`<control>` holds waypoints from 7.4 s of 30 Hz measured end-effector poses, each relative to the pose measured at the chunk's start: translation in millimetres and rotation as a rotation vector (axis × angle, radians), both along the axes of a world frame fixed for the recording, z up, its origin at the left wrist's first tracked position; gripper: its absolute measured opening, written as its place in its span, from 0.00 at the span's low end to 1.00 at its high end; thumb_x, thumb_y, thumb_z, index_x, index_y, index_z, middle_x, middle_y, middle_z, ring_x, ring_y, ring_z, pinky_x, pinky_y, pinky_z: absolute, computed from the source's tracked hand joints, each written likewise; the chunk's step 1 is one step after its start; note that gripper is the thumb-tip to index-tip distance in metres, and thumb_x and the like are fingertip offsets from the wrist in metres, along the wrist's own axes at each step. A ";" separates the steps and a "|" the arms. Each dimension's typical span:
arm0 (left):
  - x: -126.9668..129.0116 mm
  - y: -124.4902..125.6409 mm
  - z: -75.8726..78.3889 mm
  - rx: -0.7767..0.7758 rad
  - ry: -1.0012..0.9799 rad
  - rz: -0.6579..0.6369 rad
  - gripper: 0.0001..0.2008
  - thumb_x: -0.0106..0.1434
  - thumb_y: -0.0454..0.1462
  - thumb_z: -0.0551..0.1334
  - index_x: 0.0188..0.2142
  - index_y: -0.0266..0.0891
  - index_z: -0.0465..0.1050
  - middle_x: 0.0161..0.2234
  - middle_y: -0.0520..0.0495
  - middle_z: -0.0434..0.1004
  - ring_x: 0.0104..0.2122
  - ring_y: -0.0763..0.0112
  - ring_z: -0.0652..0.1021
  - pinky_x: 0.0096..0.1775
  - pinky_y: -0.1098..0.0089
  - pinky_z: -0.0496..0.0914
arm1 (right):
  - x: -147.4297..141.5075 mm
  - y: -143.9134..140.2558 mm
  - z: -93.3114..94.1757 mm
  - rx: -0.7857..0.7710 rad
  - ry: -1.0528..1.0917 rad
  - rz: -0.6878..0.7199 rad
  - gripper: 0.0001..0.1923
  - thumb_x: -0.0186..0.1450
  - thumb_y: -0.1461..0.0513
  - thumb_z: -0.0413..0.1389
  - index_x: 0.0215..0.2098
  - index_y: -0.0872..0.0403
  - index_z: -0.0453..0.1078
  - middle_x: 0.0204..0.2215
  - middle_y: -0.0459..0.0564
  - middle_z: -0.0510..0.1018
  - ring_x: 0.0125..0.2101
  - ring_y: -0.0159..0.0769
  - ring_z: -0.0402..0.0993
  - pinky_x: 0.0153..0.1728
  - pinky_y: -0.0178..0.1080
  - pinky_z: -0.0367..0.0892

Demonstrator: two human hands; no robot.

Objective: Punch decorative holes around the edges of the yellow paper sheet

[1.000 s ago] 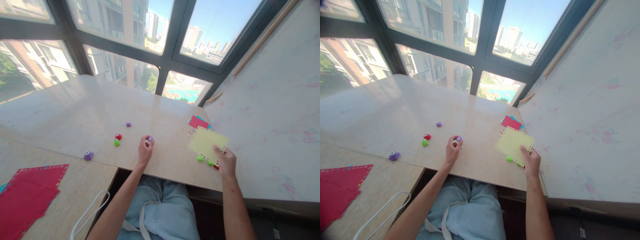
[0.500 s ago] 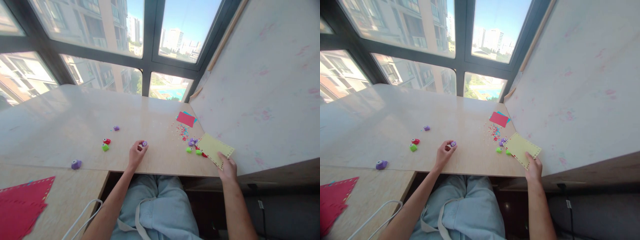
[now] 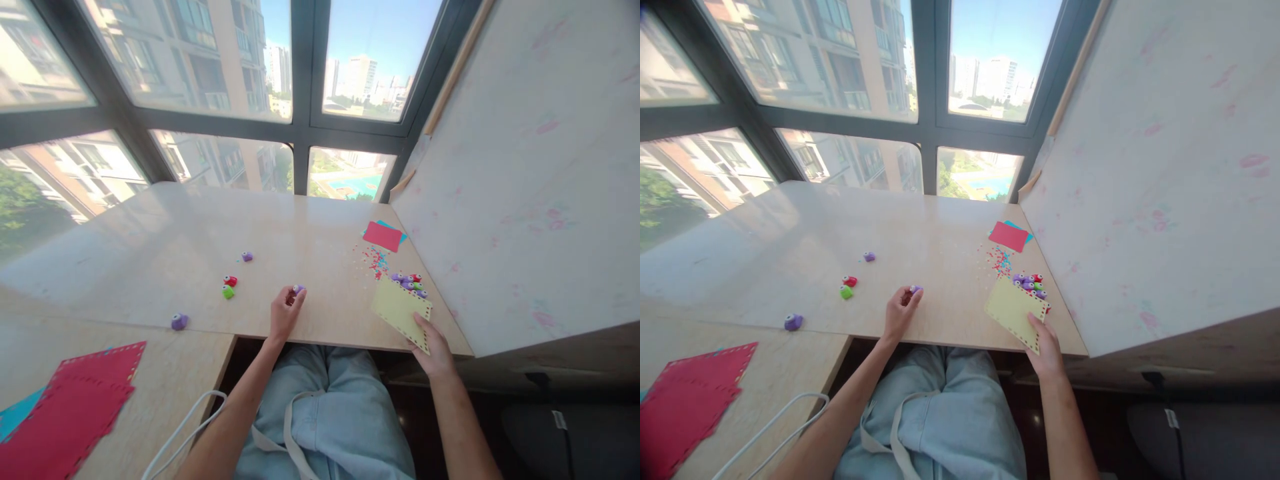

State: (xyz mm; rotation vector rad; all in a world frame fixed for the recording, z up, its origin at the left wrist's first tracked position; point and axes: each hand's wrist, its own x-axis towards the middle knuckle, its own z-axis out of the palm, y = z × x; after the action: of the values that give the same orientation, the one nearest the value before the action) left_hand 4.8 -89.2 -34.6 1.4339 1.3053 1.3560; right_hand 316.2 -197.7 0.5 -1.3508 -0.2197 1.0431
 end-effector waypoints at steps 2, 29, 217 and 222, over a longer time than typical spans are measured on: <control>1.9 -1.8 0.6 0.032 0.108 0.017 0.14 0.60 0.47 0.64 0.36 0.39 0.76 0.30 0.47 0.77 0.27 0.70 0.75 0.29 0.72 0.68 | -1.3 -1.8 -0.7 0.006 0.005 0.029 0.12 0.50 0.61 0.65 0.34 0.52 0.74 0.27 0.47 0.82 0.22 0.35 0.77 0.14 0.31 0.68; 178.7 -6.8 4.1 0.282 0.611 -0.558 0.12 0.59 0.43 0.68 0.40 0.41 0.78 0.38 0.45 0.77 0.39 0.64 0.74 0.44 0.65 0.66 | 14.8 -35.9 -38.5 0.193 0.256 -0.118 0.13 0.51 0.60 0.68 0.35 0.51 0.77 0.32 0.46 0.84 0.35 0.41 0.81 0.33 0.39 0.78; 221.9 226.5 27.5 0.260 0.832 -0.481 0.17 0.62 0.32 0.59 0.50 0.35 0.74 0.49 0.36 0.77 0.50 0.56 0.75 0.53 0.60 0.65 | -56.3 25.7 -35.9 0.324 0.623 0.548 0.16 0.58 0.57 0.67 0.40 0.58 0.75 0.28 0.51 0.81 0.22 0.27 0.76 0.25 0.29 0.69; 230.7 256.1 21.3 0.346 0.979 -0.565 0.14 0.62 0.32 0.59 0.47 0.39 0.76 0.46 0.39 0.79 0.48 0.59 0.75 0.51 0.63 0.66 | -55.7 26.2 -47.9 0.343 0.669 0.627 0.19 0.57 0.54 0.68 0.41 0.57 0.74 0.28 0.51 0.82 0.22 0.30 0.77 0.25 0.31 0.69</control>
State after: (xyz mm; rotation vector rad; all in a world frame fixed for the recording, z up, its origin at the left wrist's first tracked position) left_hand 235.4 167.0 -13.2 2.6419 1.0554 0.4775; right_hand 260.4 -171.5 -47.4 -0.5666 -0.3075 1.8277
